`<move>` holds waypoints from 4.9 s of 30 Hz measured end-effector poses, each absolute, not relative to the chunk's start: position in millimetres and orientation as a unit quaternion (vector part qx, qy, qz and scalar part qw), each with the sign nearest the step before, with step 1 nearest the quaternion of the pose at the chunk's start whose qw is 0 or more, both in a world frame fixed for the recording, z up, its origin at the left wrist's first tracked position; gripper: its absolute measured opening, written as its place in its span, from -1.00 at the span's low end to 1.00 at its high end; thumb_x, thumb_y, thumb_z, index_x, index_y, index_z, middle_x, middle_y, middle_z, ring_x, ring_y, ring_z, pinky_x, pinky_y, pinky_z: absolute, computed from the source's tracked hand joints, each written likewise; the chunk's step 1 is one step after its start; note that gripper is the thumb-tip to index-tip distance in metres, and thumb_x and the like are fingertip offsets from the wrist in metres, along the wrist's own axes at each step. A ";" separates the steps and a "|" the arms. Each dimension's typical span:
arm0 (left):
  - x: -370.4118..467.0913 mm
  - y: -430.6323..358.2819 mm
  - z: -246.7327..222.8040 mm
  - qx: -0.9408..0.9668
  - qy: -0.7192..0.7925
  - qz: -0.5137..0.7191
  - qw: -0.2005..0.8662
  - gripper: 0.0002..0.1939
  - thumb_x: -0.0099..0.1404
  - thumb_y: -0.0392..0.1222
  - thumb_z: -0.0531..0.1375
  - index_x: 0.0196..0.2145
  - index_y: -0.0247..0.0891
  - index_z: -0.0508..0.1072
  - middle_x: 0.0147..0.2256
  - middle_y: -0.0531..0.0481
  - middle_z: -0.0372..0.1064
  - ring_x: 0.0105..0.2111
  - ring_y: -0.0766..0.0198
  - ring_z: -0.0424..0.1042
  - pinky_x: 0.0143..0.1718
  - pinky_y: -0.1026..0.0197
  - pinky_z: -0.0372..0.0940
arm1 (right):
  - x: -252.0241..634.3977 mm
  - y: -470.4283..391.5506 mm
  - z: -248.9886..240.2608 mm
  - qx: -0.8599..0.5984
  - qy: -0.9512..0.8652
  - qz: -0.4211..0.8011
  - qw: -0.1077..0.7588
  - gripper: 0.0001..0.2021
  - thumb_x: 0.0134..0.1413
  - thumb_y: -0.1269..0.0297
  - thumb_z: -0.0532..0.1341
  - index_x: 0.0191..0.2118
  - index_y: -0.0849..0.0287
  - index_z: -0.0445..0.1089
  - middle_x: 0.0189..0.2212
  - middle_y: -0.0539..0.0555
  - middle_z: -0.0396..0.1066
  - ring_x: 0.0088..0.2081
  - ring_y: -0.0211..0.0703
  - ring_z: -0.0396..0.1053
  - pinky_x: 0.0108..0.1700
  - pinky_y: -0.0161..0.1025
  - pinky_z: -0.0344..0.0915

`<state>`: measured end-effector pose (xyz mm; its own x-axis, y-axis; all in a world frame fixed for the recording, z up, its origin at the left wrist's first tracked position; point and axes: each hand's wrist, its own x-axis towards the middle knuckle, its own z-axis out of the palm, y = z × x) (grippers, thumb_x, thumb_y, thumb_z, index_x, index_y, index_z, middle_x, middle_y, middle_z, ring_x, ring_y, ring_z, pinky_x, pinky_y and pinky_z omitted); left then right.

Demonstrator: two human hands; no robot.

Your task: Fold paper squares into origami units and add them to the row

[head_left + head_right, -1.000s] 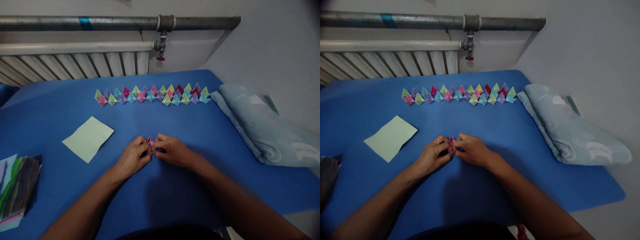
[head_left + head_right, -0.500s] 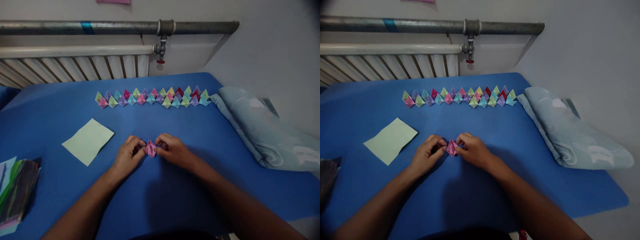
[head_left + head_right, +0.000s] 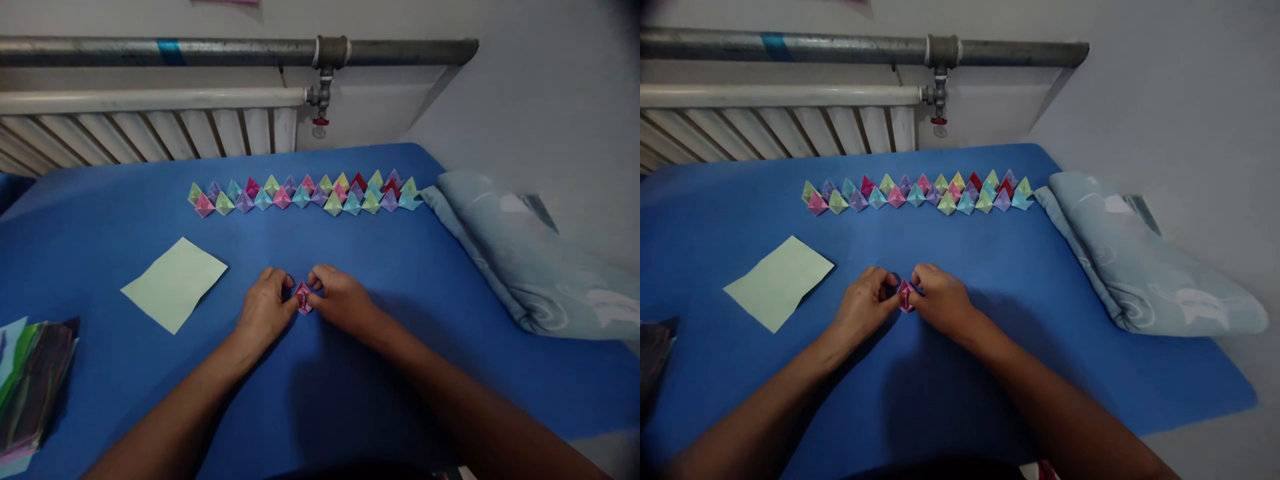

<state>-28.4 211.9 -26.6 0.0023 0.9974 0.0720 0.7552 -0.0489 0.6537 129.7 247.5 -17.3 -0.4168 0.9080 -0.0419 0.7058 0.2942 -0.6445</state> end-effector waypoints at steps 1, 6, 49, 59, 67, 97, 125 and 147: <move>-28.3 212.5 -26.6 0.670 0.655 0.268 0.222 -0.92 0.15 -0.27 0.25 -0.37 -0.26 0.40 -0.43 0.08 0.24 -0.51 0.36 0.20 -0.44 0.23 0.15 | 129.2 248.0 -17.4 -0.515 -0.787 0.298 0.163 -0.91 -0.03 0.39 0.23 -0.41 0.14 0.27 -0.38 -0.01 0.37 -0.37 -0.26 0.26 -0.32 -0.31 0.10; -29.5 213.6 -25.4 0.674 0.647 0.273 0.230 -0.91 0.16 -0.23 0.24 -0.34 -0.26 0.43 -0.43 0.09 0.26 -0.53 0.37 0.22 -0.46 0.24 0.15 | 132.5 250.8 -18.0 -0.511 -0.775 0.336 0.159 -0.92 -0.03 0.35 0.25 -0.38 0.14 0.32 -0.38 -0.04 0.39 -0.40 -0.30 0.25 -0.35 -0.33 0.10; -45.6 212.8 -36.8 0.592 0.647 0.410 0.252 -0.83 0.21 -0.14 0.10 -0.44 -0.23 0.43 -0.42 0.03 0.37 -0.47 0.31 0.36 -0.41 0.24 0.25 | 144.7 217.4 -28.3 -0.323 -0.900 0.127 0.263 -0.82 0.24 0.41 0.04 -0.37 0.18 0.33 -0.50 0.01 0.33 -0.48 -0.28 0.27 -0.40 -0.33 0.18; -43.0 213.2 -40.1 0.606 0.639 0.411 0.236 -0.81 0.24 -0.14 0.08 -0.41 -0.22 0.44 -0.44 0.04 0.35 -0.49 0.31 0.33 -0.41 0.24 0.25 | 152.5 293.7 -17.7 -0.388 -0.861 0.043 0.327 -0.79 0.29 0.35 0.03 -0.32 0.17 0.37 -0.43 0.08 0.41 -0.37 -0.22 0.36 -0.26 -0.29 0.26; -41.8 214.0 -42.2 0.616 0.633 0.406 0.235 -0.81 0.28 -0.16 0.06 -0.38 -0.20 0.45 -0.45 0.04 0.35 -0.50 0.31 0.32 -0.41 0.24 0.27 | 147.7 375.7 -39.2 -0.380 -0.872 -0.002 0.308 -0.79 0.29 0.35 0.01 -0.33 0.15 0.36 -0.40 0.10 0.41 -0.33 -0.16 0.38 -0.23 -0.25 0.31; -44.3 211.1 -43.6 0.627 0.630 0.386 0.247 -0.82 0.30 -0.13 0.07 -0.34 -0.18 0.46 -0.38 0.03 0.40 -0.39 0.26 0.42 -0.35 0.23 0.31 | 127.8 317.0 -38.3 -0.310 -0.932 0.043 0.182 -0.84 0.26 0.35 0.06 -0.24 0.18 0.39 -0.37 0.07 0.44 -0.34 -0.22 0.38 -0.31 -0.31 0.24; -45.0 212.0 -41.9 0.633 0.635 0.370 0.243 -0.80 0.29 -0.08 0.08 -0.35 -0.14 0.47 -0.39 0.03 0.41 -0.44 0.25 0.42 -0.42 0.23 0.33 | 166.2 368.3 -29.9 -0.506 -0.776 -0.005 0.377 -0.87 0.19 0.33 0.12 -0.21 0.17 0.39 -0.23 0.16 0.40 -0.23 -0.09 0.37 -0.18 -0.19 0.30; -43.8 213.0 -41.7 0.640 0.631 0.364 0.245 -0.81 0.31 -0.11 0.06 -0.34 -0.15 0.45 -0.38 0.02 0.40 -0.42 0.26 0.41 -0.39 0.22 0.32 | 164.9 393.7 -36.1 -0.523 -0.796 -0.063 0.299 -0.90 0.02 0.39 0.21 -0.39 0.13 0.49 0.00 0.13 0.42 -0.02 0.10 0.22 -0.02 0.06 0.09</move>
